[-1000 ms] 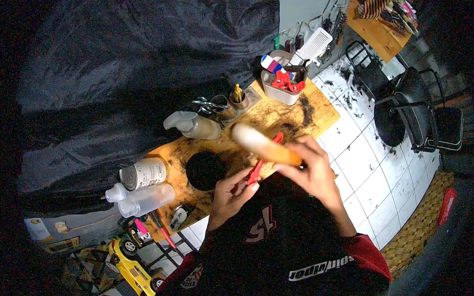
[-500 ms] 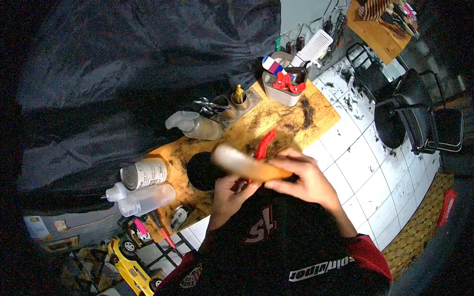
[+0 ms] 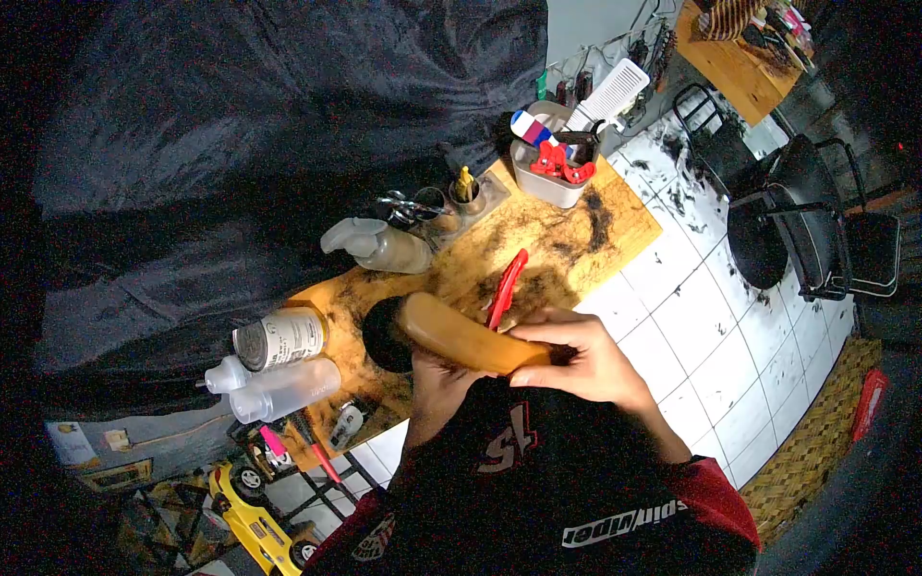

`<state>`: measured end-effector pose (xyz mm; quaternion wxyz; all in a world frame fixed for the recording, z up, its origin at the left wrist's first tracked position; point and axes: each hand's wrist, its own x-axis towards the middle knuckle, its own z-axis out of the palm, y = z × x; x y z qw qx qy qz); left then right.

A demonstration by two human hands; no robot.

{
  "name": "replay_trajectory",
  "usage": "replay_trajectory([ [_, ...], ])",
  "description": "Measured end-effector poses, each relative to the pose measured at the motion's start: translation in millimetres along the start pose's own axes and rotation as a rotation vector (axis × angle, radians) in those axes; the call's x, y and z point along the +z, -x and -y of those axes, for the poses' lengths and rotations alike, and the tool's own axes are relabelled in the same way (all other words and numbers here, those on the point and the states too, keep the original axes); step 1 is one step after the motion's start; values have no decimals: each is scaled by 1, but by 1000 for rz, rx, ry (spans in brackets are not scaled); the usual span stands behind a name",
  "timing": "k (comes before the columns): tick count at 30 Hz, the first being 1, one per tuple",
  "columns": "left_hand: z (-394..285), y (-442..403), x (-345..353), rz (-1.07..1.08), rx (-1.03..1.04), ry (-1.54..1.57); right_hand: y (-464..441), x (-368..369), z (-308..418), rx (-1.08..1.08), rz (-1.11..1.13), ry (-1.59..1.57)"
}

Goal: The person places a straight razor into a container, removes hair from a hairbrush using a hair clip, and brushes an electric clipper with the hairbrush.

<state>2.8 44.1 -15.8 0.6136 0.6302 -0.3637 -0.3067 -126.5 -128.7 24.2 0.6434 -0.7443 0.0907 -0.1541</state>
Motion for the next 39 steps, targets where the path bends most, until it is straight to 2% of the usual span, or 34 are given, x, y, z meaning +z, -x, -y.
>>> replay_trajectory([
  [1, -3, 0, -4, -3, -1, 0, 0, 3, 1, 20, 9, -20],
  [3, -12, -1, -12, 91, -239, -157, -3, 3, 6, 44, -66, 74],
  [4, -3, 1, 2, -130, -77, 153, -3, 2, 8, 69, -144, 170],
  [7, -10, -1, -2, -45, -174, 91, -7, -3, 0, 148, -420, 332],
  [9, -10, -1, 4, -63, -200, 132, -7, -9, -1, 152, -491, 192],
  [11, -8, 0, 8, -74, -230, 177, -2, -17, 1, 201, -392, 104],
  [13, 0, -1, 7, -65, -229, 73, 4, -18, 10, 375, -250, -213],
  [14, 5, 0, 6, -64, -229, 74, 5, -16, 2, 207, -157, -184],
  [17, 4, 1, 0, -81, -192, -110, 5, -6, -9, 64, 29, -77],
  [18, -14, -5, -3, -37, -197, -77, 7, 1, -6, 190, -60, -149],
  [19, -23, -7, -4, 8, -203, -44, 5, 1, -5, 190, -58, -151],
  [20, -17, -4, -2, -36, -135, 128, 2, 0, -4, 180, -172, 30],
  [21, -17, -4, -3, -36, -136, 128, -1, 0, -4, 169, -286, 212],
  [22, -19, -3, -5, 5, -160, 109, -4, 0, -5, 134, -385, 265],
  [25, -25, -4, -4, 71, -228, 57, -6, -7, -4, 156, -523, 247],
  [27, -24, -6, 3, 103, -268, 30, -4, -12, -1, 143, -460, 203],
  [29, -16, -7, 12, -37, -298, 278, 2, -12, -4, 163, -341, 11],
  [30, -9, -6, 12, -37, -297, 278, 5, -9, 0, 176, -256, -83],
  [31, -1, -4, 11, -41, -199, 221, 6, -6, 4, 189, -171, -179],
  [32, 5, -2, 10, -45, -101, 163, 7, -7, 5, 161, -50, -154],
  [33, 7, -4, 10, -47, -102, 162, 9, -6, 4, 130, 1, -62],
  [35, 9, -8, 10, -203, 131, 116, 7, 2, 7, 178, -33, -209],
  [36, 7, -7, 9, -203, 130, 115, 5, 2, 7, 156, -77, -75],
  [38, -1, -1, 4, -114, -74, 206, 0, 0, 5, 82, -195, 208],
  [39, -4, 1, 0, -70, -175, 250, 1, 3, -3, 107, -297, 202],
])
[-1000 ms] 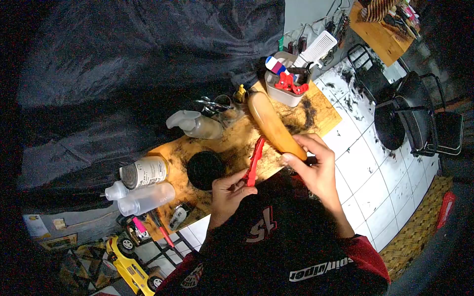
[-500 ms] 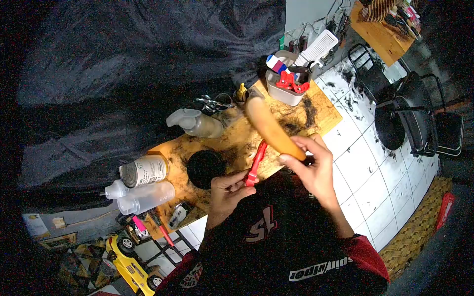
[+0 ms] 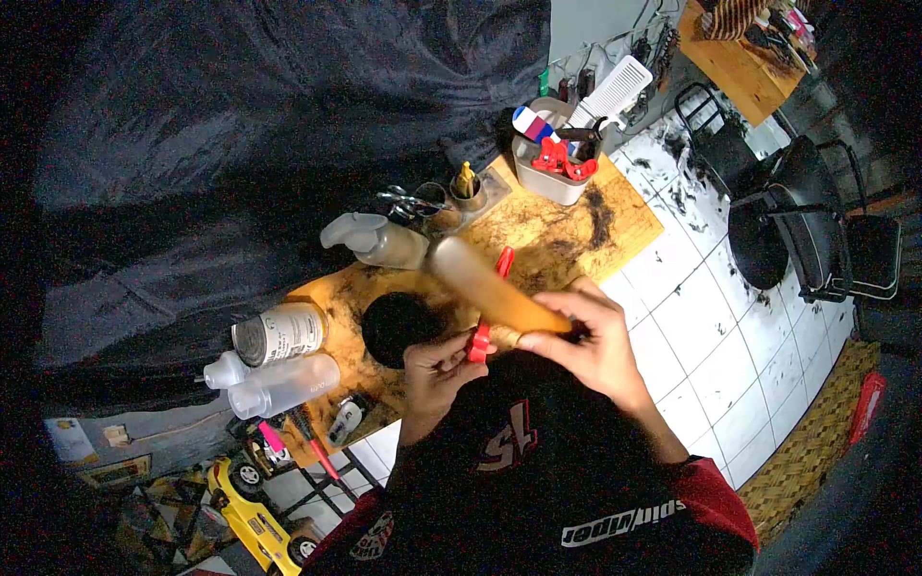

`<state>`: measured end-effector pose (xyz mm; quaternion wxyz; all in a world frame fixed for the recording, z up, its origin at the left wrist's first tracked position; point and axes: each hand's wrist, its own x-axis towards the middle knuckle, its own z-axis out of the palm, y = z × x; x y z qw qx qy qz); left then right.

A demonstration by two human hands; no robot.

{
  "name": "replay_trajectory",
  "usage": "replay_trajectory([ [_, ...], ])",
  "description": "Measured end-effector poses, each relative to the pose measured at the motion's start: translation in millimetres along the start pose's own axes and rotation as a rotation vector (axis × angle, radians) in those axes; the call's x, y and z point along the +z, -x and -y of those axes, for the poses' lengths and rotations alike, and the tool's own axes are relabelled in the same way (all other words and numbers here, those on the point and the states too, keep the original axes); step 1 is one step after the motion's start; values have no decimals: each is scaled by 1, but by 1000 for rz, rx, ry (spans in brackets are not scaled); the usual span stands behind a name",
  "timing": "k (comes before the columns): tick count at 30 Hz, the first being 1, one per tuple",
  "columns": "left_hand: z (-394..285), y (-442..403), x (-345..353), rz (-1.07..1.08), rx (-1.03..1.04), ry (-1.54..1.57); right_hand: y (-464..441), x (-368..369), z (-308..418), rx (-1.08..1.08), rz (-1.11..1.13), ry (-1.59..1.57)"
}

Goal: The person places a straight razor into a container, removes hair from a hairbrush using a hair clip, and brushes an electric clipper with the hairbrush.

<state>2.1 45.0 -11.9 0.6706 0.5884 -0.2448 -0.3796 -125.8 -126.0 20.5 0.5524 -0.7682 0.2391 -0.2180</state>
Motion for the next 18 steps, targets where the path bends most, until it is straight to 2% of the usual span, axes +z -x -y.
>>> replay_trajectory([
  [1, 0, 2, -6, 34, -72, -41, -1, 0, 0, -8, -70, 45],
  [4, -6, 2, -2, 53, -81, -128, -4, -3, 5, 7, -182, 91],
  [8, 0, -1, 10, -12, -100, 41, -1, -9, 3, -92, 130, -111],
  [10, -5, -4, 18, -117, 184, 35, 5, -3, 10, 75, 280, -348],
  [11, -12, -2, 27, -265, -156, 612, 6, 1, 5, 25, 287, -361],
  [12, -5, -1, 19, -268, -155, 613, 6, 4, 1, 25, 291, -361],
  [14, 14, 2, -11, 6, -49, -205, 5, 7, -5, -84, 174, -214],
  [15, -5, 1, -13, 52, -150, -370, -1, 3, 6, -108, 134, -38],
  [16, -8, 0, -9, 52, -150, -370, -1, 4, 4, -73, 61, 24],
  [18, -9, -1, -1, -8, -51, -6, -5, 6, -7, -145, -108, 138],
])
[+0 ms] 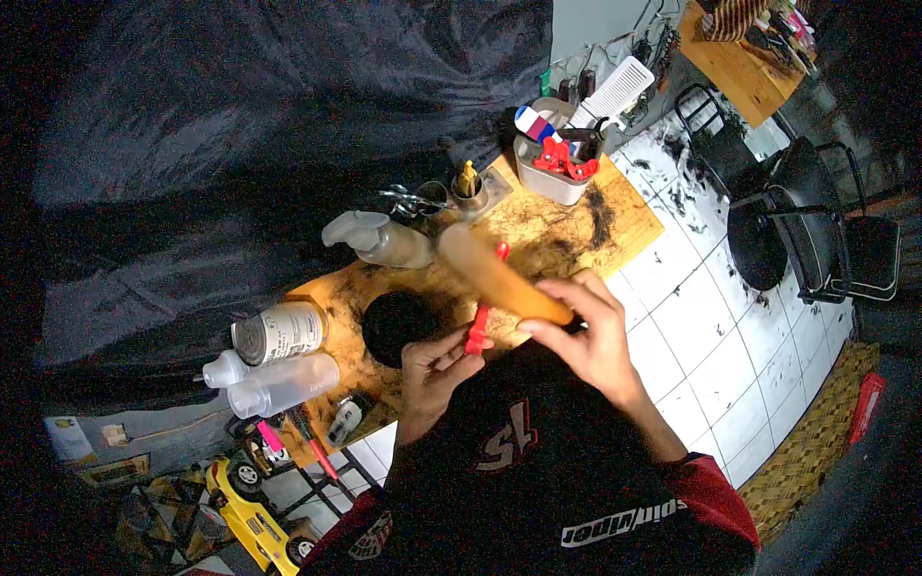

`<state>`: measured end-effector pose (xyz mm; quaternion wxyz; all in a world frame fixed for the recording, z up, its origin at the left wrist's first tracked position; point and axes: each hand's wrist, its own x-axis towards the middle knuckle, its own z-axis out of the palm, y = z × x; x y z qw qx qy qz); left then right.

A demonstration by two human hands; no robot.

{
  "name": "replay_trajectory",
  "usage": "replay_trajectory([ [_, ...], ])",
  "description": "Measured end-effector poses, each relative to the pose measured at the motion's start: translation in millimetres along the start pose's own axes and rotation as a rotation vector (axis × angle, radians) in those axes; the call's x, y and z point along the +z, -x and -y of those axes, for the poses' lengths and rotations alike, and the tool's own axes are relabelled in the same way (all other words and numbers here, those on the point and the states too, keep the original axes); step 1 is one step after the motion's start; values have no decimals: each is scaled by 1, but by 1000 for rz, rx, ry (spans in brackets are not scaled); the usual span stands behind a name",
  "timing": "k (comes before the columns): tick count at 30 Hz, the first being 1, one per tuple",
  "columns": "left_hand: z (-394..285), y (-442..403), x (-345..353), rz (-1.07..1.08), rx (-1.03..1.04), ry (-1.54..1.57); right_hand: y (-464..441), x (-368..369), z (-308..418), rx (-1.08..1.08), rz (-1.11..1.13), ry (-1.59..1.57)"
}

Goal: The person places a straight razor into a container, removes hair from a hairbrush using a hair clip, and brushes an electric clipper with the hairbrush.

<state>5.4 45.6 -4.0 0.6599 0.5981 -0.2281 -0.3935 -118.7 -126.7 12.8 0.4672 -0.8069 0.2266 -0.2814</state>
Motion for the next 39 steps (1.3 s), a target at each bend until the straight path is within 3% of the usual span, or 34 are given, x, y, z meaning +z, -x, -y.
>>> replay_trajectory([
  [5, -3, 1, 6, 41, -70, -41, -6, -2, 1, 124, -201, 38],
  [8, -3, 0, 10, 26, -108, -94, -5, -10, 7, 116, -113, -26],
  [10, -3, -1, 11, 19, -116, -122, -4, -14, 11, 47, 180, -217],
  [12, -2, 0, 8, 65, -34, -66, -4, -14, 13, 2, 332, -230],
  [15, -4, -1, 7, 6, 35, -105, 0, -4, 7, 12, 181, -143],
  [17, -12, 2, 5, -4, -23, -115, -3, -6, 4, 43, 45, -11],
  [20, -15, 3, 0, 3, -25, -141, -5, -10, -9, 182, -144, -28],
  [24, -8, 5, -3, -17, -42, -166, -7, -20, -4, 491, -124, -316],
  [26, -7, 5, -3, -14, -45, -204, -3, -20, -3, 393, -19, -493],
  [27, -8, 5, -2, -3, -51, -232, -5, -12, -2, 211, -42, -437],
  [28, -8, 4, -1, 9, -56, -258, -4, -10, 3, 246, 9, -428],
  [30, -10, 3, 1, 8, -72, -222, -1, -13, 12, 617, 207, -478],
  [32, -14, 2, 6, 4, -89, -186, 0, -7, 11, 560, 151, -487],
  [34, -20, -2, 17, -133, 42, 62, 0, -3, 14, 506, 89, -491],
  [35, -9, -3, 15, -91, 99, 121, 0, -3, 17, 536, 100, -505],
  [38, -11, -4, 17, -78, 87, -74, 2, 3, 19, 497, 110, -534],
  [39, -9, -4, 17, -79, 88, -73, 1, 5, 20, 344, 124, -434],
])
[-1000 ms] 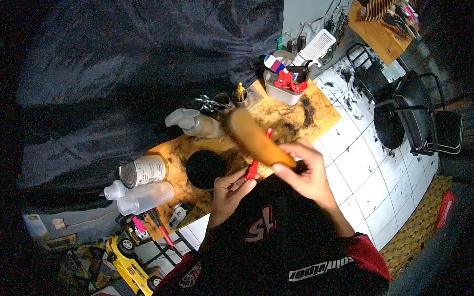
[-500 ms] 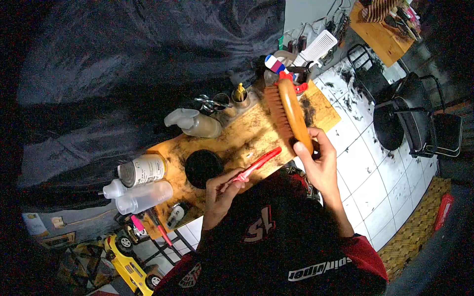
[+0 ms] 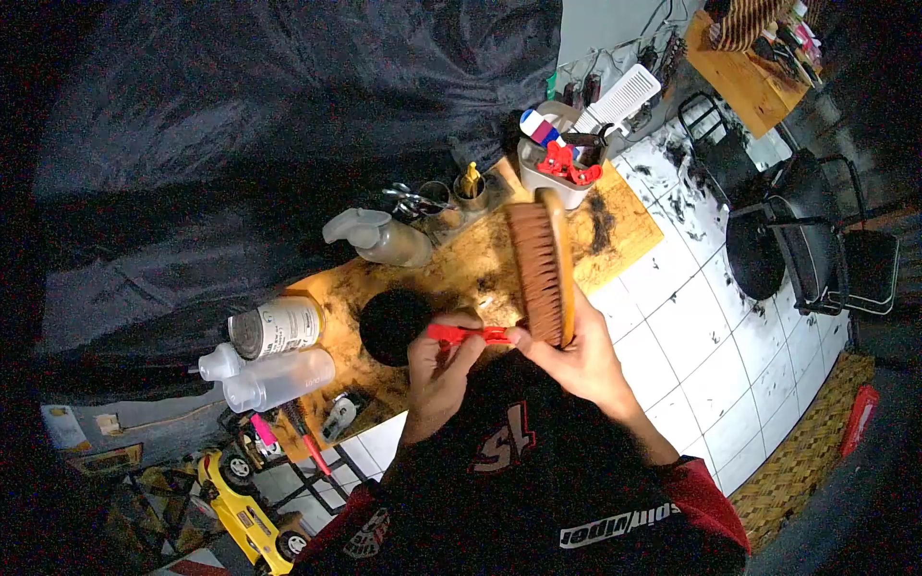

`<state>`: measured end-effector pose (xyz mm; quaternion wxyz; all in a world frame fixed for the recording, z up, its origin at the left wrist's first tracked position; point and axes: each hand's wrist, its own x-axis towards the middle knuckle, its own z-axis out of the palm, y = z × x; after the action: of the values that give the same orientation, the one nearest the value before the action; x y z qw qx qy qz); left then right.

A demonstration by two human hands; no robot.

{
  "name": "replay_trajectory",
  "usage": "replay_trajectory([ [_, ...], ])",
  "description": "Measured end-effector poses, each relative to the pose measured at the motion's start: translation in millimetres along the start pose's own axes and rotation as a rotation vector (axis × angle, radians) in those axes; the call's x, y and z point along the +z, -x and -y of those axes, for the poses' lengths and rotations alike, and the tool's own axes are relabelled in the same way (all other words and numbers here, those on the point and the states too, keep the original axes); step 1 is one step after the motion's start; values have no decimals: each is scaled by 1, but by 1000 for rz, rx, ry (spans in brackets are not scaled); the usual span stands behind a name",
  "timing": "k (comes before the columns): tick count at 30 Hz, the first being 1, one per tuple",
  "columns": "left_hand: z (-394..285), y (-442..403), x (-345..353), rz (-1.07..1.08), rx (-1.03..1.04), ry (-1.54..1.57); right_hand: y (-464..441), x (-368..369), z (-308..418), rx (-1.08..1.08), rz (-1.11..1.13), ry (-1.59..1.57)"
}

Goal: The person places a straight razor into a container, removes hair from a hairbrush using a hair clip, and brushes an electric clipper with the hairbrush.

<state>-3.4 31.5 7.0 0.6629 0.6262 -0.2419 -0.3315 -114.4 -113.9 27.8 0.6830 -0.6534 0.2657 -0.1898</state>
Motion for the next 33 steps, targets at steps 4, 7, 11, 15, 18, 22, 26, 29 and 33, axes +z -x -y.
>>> replay_trajectory([
  [4, 4, -4, 1, -172, -89, 208, 1, -13, -11, -130, 88, 141],
  [7, 4, -5, -8, -307, 77, 264, 1, -25, -9, -179, 182, 218],
  [11, 0, -5, -15, -395, 81, 123, 10, -30, 4, 75, 209, 156],
  [15, -1, -7, -13, -356, 143, 134, 6, -22, 7, -203, 395, 433],
  [18, -1, -4, -14, -215, 130, -85, 5, -14, 10, -216, 361, 430],
  [22, 2, -2, -5, 5, -36, -198, 1, -4, 16, -272, 256, 476],
  [26, 0, 1, 1, 85, -78, -248, -1, -1, 17, -322, 103, 400],
  [29, -1, -4, -9, -69, 51, -86, -2, -15, 14, -310, 129, 356],
  [33, -8, -8, -19, -255, 125, 32, 3, -23, 13, -290, 295, 423],
])
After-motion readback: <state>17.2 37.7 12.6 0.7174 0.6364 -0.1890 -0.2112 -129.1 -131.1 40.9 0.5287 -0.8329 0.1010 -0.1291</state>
